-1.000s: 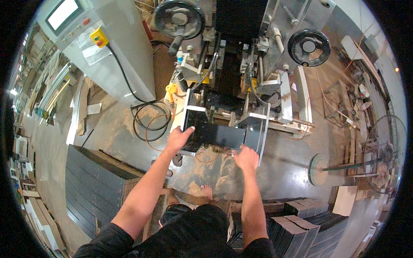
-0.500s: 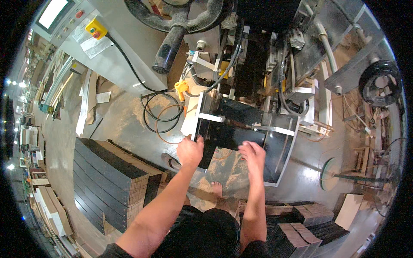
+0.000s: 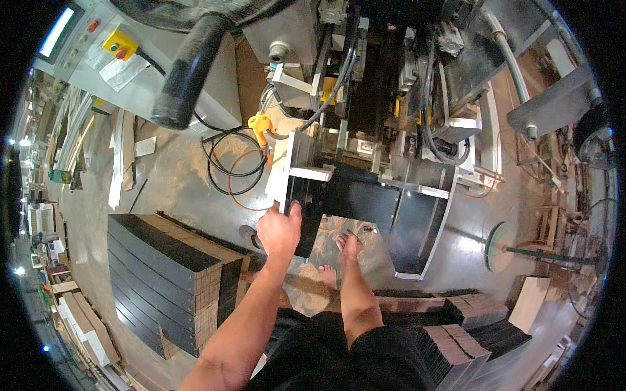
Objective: The person picks up dark wooden panels from a stack, places them into a specialized woodworking machine for processing, and then retrieves them to restack on a separate pile.
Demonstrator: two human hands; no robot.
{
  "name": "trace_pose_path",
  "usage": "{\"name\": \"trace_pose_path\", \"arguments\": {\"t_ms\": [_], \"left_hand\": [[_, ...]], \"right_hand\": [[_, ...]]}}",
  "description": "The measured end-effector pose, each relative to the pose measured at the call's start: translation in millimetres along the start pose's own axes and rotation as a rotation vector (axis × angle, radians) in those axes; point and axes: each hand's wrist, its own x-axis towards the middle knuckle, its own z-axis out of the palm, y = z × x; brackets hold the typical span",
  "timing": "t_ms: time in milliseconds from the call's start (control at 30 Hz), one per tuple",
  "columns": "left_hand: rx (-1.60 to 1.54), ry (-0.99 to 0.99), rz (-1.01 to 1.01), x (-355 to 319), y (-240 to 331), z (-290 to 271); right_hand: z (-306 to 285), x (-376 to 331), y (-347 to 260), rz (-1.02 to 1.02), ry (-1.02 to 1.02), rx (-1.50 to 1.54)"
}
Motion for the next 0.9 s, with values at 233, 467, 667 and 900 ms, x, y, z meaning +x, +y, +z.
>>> {"name": "trace_pose_path", "arguments": {"t_ms": [233, 467, 667, 900], "left_hand": [[-0.004, 0.013, -0.002, 2.6, -3.2, 6.0], [-0.016, 0.02, 0.002, 2.8, -0.5, 5.3], [-0.01, -0.001, -0.019, 0.5, 3.4, -0.4], [-0.011, -0.003, -0.035, 1.7, -0.6, -3.6]], "right_hand": [[3.5, -1.8, 18.4, 0.147, -0.032, 0.081], [18.3, -2.1, 7.4, 0.088, 0.003, 0.146], [24.9, 6.9, 2.9, 0.075, 0.03, 0.29], [39.0, 5.4, 3.4, 0.047, -0.02, 0.419]]}}
